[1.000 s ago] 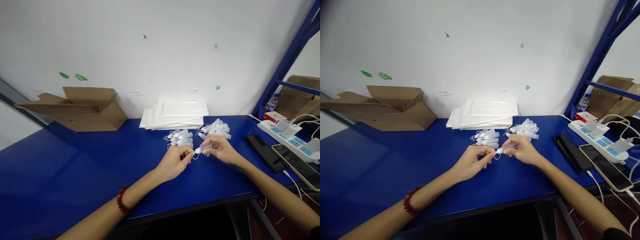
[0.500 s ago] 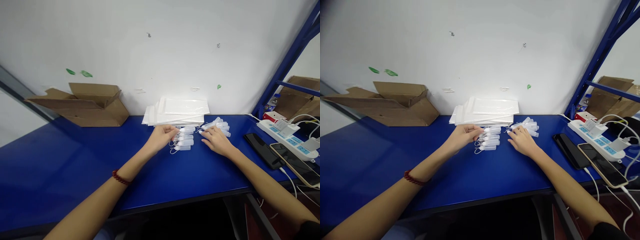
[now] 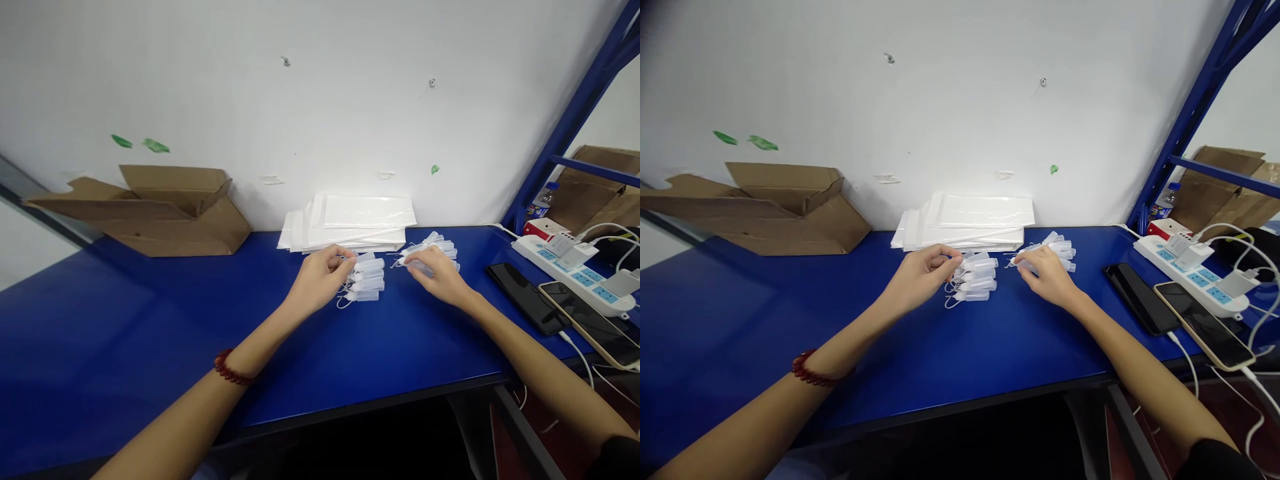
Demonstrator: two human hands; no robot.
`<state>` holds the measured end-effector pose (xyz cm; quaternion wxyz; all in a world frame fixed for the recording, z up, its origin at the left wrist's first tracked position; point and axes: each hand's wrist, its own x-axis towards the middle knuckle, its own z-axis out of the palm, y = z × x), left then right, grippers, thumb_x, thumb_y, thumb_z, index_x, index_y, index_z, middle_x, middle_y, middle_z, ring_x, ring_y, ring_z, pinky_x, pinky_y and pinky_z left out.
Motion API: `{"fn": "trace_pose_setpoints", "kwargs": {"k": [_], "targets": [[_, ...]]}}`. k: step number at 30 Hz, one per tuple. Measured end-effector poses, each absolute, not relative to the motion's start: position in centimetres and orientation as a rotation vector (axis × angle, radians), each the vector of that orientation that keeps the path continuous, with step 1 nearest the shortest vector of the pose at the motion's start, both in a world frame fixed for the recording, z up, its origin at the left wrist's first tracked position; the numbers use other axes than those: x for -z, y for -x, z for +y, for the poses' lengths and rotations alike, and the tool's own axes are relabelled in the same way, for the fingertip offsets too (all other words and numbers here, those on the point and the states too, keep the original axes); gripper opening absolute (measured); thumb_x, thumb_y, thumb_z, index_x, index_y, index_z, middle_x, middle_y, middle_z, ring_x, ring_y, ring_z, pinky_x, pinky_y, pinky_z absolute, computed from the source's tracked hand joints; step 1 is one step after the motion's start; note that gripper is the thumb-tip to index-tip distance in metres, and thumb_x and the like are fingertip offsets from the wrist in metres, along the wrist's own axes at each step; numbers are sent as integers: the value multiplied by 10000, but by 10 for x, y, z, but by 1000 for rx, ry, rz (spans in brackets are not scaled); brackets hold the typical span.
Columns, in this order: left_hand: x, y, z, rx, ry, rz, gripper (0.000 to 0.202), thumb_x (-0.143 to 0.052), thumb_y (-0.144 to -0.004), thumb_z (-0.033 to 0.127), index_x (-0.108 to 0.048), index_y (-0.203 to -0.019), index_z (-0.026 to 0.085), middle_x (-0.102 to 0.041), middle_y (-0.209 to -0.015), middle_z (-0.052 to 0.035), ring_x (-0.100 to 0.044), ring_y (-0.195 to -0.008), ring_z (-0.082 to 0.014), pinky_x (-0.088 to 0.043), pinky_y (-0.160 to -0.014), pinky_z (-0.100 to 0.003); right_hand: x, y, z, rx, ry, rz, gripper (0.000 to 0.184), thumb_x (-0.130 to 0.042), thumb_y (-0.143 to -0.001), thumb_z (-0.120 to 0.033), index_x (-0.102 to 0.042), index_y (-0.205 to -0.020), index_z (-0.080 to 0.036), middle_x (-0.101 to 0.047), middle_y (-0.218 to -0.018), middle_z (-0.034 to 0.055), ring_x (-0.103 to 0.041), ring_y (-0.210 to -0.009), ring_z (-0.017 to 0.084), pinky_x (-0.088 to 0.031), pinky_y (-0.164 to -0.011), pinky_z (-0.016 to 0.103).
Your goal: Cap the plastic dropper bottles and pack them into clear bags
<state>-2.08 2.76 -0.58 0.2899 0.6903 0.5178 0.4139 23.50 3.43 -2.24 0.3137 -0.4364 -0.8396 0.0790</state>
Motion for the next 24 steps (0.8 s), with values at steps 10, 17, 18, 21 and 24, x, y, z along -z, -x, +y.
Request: {"fn": "trace_pose_setpoints", "kwargs": {"k": [10, 17, 18, 21, 24], "targets": [[-3, 7, 9, -882, -1906, 1187, 349, -519, -876, 463, -633, -752, 157, -555, -558, 15, -454, -461, -104, -356, -462, -224, 3, -233, 20, -868, 1001, -1680, 189, -663, -814, -374, -659, -887, -200, -702, -748, 5, -638, -757, 174, -435, -715, 310], [-3, 5, 8, -789, -1772, 1207, 374, -503, -889, 480, -642, -765, 156, -495, -520, 34, -407, -456, -102, -344, -477, -232, 2, -226, 12, -999, 859, -1765, 147, -689, -807, -331, -659, -885, -209, -694, -838, 15, -634, -811, 177, -460, -768, 330], [-3, 5, 8, -780, -1750, 1213, 368, -510, -888, 469, -634, -737, 157, -470, -489, 41, -408, -451, -103, -346, -481, -231, 1, -226, 11, -990, 859, -1776, 139, -688, -808, -325, -661, -885, -211, -686, -846, 14, -624, -806, 173, -457, -755, 324], [-2, 5, 9, -789, -1685, 1183, 340, -535, -871, 420, -585, -656, 162, -465, -475, 43, -405, -433, -94, -341, -476, -226, 0, -224, 8, -967, 860, -1797, 128, -687, -808, -311, -664, -891, -217, -666, -858, 10, -603, -799, 166, -449, -744, 318], [-4, 5, 8, -830, -1659, 1120, 296, -562, -856, 390, -572, -668, 161, -506, -528, 36, -403, -427, -79, -330, -460, -217, 0, -224, 8, -953, 866, -1803, 123, -683, -809, -307, -663, -894, -220, -663, -871, 11, -601, -814, 169, -448, -758, 323]]}}
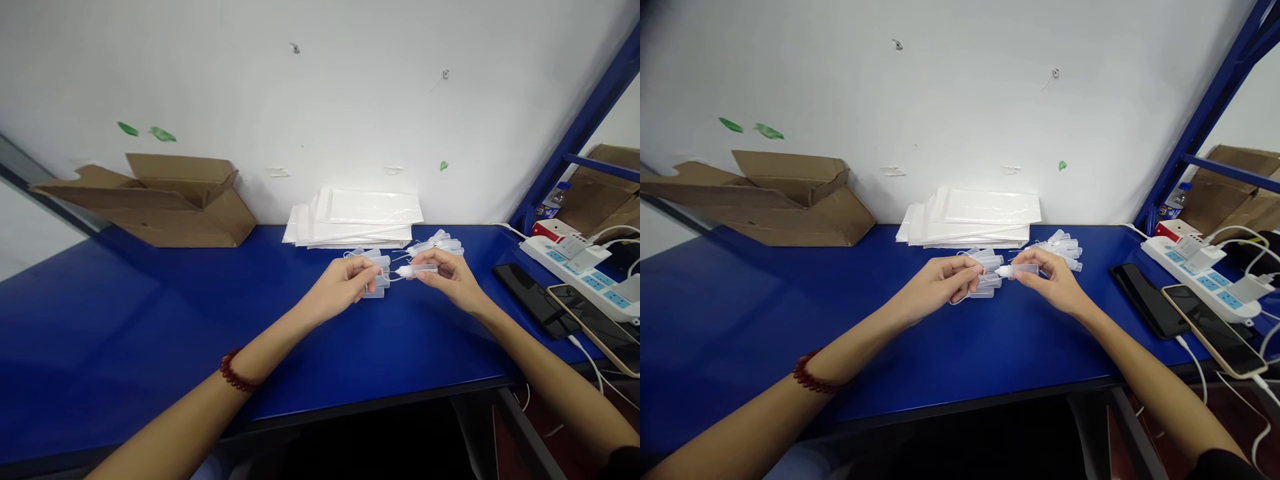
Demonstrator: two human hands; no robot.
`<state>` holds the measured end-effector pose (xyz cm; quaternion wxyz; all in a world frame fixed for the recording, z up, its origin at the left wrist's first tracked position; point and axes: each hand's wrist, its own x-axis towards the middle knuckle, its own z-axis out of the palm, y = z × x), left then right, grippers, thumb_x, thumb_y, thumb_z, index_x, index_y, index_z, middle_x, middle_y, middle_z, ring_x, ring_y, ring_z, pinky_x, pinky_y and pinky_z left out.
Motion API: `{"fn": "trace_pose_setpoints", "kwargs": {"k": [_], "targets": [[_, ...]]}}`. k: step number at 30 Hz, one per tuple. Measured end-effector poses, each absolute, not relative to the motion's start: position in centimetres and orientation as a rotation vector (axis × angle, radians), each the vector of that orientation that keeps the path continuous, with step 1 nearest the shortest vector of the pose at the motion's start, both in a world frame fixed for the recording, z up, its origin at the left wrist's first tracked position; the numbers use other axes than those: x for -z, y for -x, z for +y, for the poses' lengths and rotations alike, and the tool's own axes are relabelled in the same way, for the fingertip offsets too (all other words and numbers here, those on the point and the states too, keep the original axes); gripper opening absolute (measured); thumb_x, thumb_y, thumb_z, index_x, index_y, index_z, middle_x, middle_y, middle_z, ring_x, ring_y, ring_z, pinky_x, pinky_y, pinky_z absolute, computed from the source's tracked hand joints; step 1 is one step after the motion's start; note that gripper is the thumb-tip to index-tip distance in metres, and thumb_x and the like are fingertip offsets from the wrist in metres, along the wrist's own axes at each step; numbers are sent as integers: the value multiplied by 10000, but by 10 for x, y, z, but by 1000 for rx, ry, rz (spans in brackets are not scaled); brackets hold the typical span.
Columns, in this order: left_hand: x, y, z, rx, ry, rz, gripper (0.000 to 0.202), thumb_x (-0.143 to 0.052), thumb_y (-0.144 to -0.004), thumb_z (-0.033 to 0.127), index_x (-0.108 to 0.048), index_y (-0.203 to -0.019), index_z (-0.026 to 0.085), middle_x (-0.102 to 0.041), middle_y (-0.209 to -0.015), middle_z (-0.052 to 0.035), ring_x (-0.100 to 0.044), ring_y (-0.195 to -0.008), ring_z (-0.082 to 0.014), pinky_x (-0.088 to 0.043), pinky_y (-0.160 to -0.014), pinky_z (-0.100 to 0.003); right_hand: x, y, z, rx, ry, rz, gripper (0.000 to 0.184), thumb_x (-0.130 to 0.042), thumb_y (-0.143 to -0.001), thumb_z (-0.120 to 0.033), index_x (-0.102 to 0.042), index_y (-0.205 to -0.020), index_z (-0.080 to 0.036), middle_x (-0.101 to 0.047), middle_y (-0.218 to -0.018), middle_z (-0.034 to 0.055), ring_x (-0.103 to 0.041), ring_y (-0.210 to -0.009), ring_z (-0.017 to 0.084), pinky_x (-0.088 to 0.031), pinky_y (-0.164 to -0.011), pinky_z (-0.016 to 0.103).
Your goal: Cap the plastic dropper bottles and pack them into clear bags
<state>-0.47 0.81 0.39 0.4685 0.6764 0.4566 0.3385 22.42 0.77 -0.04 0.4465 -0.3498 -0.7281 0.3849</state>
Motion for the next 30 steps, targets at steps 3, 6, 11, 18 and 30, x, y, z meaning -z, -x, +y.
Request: {"fn": "trace_pose_setpoints", "kwargs": {"k": [3, 6, 11, 18, 30], "targets": [[-6, 4, 6, -839, -1697, 1048, 301, -581, -855, 389, -573, -662, 158, -534, -568, 26, -420, -442, -69, -337, -461, -208, 1, -224, 8, -943, 887, -1804, 118, -680, -811, -300, -662, -897, -221, -666, -881, 11, -607, -834, 172, -448, -780, 330], [-7, 3, 3, -868, -1711, 974, 299, -588, -858, 393, -583, -674, 157, -568, -615, 15, -433, -450, -62, -345, -454, -203, 2, -224, 7, -949, 899, -1805, 123, -678, -817, -306, -661, -903, -221, -669, -882, 10, -613, -834, 172, -451, -792, 337], [-8, 2, 1, -924, -1706, 948, 289, -595, -866, 383, -596, -692, 152, -562, -609, 17, -430, -451, -59, -362, -461, -207, 1, -223, 6, -961, 876, -1797, 130, -681, -820, -313, -660, -910, -222, -673, -906, 12, -622, -844, 172, -460, -803, 339], [-10, 1, -1, -939, -1701, 958, 282, -597, -868, 373, -599, -688, 155, -567, -607, 16, -442, -453, -61, -376, -466, -207, 2, -223, 8, -953, 888, -1795, 139, -686, -817, -329, -665, -906, -224, -681, -886, 10, -627, -833, 174, -463, -784, 338], [-11, 0, -2, -952, -1729, 974, 297, -587, -869, 385, -591, -681, 155, -571, -604, 13, -449, -449, -66, -383, -461, -209, 4, -223, 9, -1034, 868, -1754, 161, -704, -813, -352, -668, -908, -227, -685, -890, 14, -643, -834, 176, -472, -791, 343]]}}
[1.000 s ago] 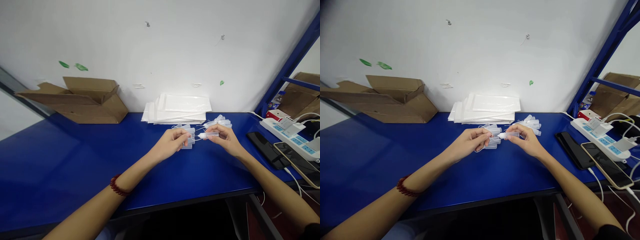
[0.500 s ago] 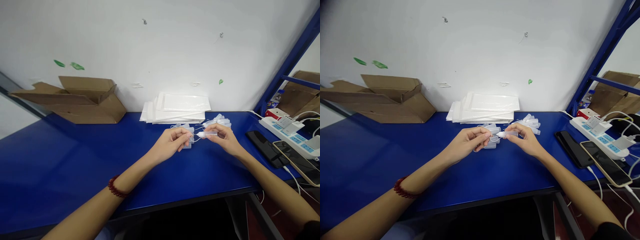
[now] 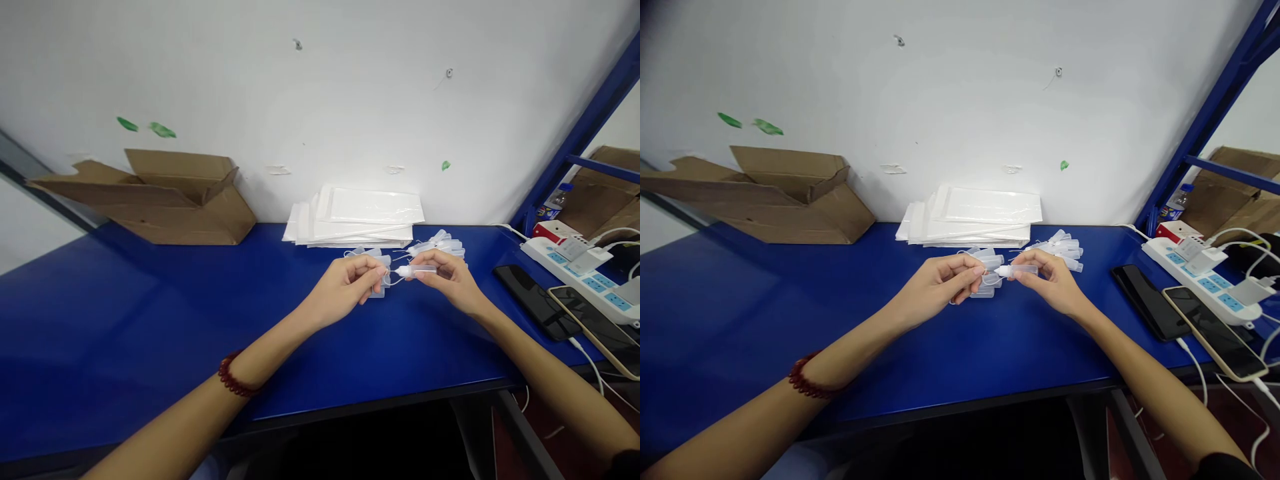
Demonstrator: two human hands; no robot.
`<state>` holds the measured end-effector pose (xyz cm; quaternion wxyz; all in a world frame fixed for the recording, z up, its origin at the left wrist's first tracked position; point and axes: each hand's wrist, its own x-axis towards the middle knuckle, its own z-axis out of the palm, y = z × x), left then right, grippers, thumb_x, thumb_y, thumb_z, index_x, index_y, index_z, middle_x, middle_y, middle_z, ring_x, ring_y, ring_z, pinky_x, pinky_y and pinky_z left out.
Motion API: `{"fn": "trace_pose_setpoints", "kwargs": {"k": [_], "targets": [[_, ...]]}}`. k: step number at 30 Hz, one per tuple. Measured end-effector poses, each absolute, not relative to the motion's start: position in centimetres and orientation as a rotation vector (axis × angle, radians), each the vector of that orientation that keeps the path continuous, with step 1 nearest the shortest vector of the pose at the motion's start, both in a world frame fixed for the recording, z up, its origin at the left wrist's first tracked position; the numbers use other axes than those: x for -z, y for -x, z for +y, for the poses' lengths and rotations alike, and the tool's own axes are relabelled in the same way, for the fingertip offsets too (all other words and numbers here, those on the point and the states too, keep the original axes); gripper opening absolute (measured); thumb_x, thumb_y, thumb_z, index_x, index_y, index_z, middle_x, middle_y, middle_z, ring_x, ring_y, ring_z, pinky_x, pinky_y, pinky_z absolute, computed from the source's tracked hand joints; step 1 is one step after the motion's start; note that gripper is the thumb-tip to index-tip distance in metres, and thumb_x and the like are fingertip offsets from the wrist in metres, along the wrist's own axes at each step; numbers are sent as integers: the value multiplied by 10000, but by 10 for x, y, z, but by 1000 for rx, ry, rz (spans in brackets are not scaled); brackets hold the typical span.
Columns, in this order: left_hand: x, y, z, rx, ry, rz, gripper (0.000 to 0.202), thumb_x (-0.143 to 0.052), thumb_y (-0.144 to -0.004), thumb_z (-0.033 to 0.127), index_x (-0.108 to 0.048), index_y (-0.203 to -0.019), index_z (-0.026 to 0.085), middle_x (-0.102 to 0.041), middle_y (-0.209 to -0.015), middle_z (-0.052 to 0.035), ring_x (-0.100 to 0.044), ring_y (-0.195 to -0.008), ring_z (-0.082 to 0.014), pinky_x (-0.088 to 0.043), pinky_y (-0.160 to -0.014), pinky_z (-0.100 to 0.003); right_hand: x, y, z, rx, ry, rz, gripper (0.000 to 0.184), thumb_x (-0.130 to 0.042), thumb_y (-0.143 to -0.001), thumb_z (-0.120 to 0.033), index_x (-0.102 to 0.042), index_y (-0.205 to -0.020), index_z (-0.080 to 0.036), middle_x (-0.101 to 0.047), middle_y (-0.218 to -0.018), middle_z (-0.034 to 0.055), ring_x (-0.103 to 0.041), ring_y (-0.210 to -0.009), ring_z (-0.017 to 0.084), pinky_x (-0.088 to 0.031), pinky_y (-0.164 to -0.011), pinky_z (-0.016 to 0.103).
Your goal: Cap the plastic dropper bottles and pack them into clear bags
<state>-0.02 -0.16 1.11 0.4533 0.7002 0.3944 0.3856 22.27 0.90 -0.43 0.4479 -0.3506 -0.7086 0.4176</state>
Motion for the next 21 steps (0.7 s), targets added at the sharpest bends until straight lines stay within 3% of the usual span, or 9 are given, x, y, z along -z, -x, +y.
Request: {"fn": "trace_pose_setpoints", "kwargs": {"k": [8, 21], "targets": [[-10, 1, -1, -937, -1764, 980, 317, -573, -878, 403, -582, -681, 154, -568, -605, 9, -454, -452, -68, -373, -452, -205, 4, -222, 8, -1032, 881, -1743, 223, -713, -803, -417, -666, -907, -225, -691, -880, 21, -652, -834, 189, -494, -786, 358], [-8, 2, 0, -935, -1736, 972, 300, -584, -871, 397, -598, -700, 151, -570, -617, 12, -453, -454, -64, -380, -460, -208, 2, -221, 6, -1063, 863, -1716, 178, -705, -815, -370, -670, -900, -219, -721, -829, 8, -685, -826, 181, -498, -802, 353]]}}
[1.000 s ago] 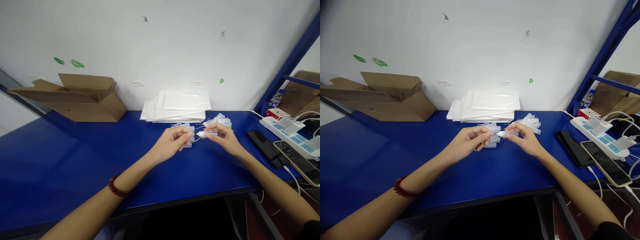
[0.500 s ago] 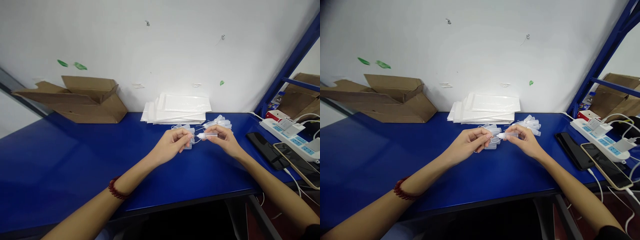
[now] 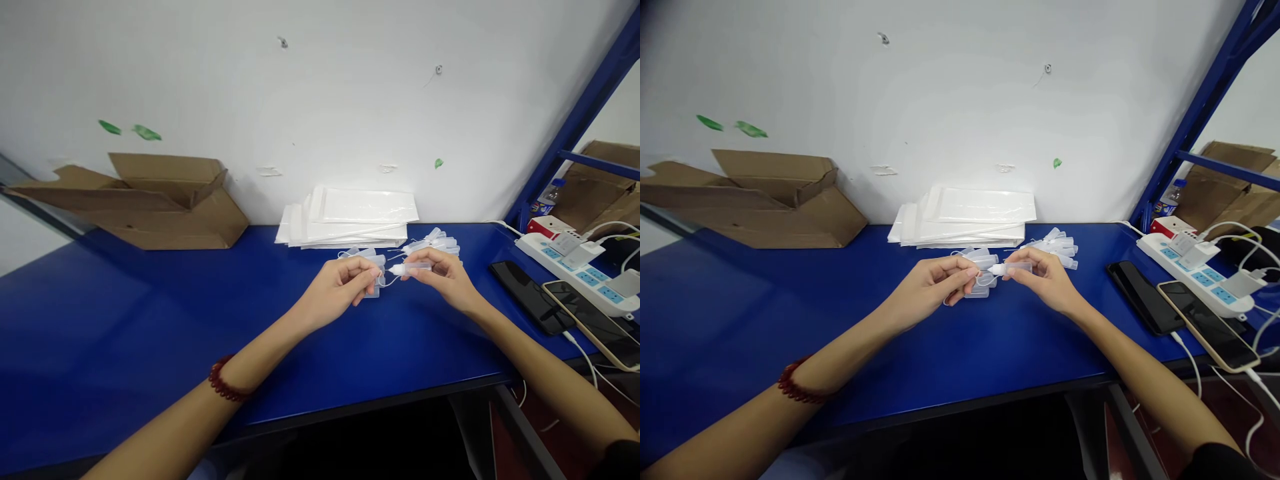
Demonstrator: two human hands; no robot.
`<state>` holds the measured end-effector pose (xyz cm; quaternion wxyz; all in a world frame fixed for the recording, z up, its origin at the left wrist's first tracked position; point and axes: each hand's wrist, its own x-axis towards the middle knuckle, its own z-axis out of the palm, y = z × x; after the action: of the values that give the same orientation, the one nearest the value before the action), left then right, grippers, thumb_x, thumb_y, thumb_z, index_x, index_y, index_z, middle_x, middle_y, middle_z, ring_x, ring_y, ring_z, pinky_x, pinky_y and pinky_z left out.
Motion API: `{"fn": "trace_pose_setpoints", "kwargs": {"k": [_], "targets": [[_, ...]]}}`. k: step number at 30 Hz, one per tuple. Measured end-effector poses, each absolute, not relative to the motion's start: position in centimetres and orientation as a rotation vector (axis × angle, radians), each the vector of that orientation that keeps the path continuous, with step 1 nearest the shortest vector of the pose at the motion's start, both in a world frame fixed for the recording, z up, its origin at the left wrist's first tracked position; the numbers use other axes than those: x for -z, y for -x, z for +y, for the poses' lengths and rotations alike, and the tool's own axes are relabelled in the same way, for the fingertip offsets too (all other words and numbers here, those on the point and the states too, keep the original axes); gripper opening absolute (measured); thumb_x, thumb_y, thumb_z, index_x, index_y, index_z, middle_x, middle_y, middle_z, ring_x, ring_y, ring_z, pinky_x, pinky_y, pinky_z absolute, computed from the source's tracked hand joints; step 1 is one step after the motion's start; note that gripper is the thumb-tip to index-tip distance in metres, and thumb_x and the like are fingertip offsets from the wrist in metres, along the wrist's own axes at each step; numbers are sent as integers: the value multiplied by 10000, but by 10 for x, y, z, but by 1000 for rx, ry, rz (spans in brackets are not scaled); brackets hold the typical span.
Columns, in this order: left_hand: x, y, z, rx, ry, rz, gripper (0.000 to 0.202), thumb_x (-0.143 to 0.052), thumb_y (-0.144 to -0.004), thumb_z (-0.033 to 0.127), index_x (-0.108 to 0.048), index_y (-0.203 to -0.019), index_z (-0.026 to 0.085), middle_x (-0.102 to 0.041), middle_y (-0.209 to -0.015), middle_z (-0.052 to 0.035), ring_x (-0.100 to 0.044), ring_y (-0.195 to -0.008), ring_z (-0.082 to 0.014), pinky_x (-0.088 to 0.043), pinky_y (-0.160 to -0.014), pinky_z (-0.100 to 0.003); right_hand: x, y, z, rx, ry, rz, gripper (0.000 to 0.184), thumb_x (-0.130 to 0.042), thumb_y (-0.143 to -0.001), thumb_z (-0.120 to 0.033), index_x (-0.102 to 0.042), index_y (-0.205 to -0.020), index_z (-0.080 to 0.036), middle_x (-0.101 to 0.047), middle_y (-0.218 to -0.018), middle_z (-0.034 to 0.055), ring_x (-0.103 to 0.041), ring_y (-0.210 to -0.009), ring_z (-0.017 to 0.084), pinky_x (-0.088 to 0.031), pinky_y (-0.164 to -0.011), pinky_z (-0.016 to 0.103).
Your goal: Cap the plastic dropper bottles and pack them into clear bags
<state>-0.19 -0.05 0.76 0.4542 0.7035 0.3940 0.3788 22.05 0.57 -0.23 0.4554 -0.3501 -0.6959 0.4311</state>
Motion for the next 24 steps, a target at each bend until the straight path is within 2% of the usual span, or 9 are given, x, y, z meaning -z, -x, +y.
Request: {"fn": "trace_pose_setpoints", "kwargs": {"k": [24], "targets": [[-5, 2, 0, -939, -1719, 1018, 316, -611, -840, 439, -612, -710, 151, -570, -598, 7, -447, -447, -73, -368, -455, -214, 4, -219, 6, -1029, 896, -1733, 152, -679, -822, -350, -665, -899, -219, -727, -801, 13, -678, -799, 185, -510, -763, 359]]}}
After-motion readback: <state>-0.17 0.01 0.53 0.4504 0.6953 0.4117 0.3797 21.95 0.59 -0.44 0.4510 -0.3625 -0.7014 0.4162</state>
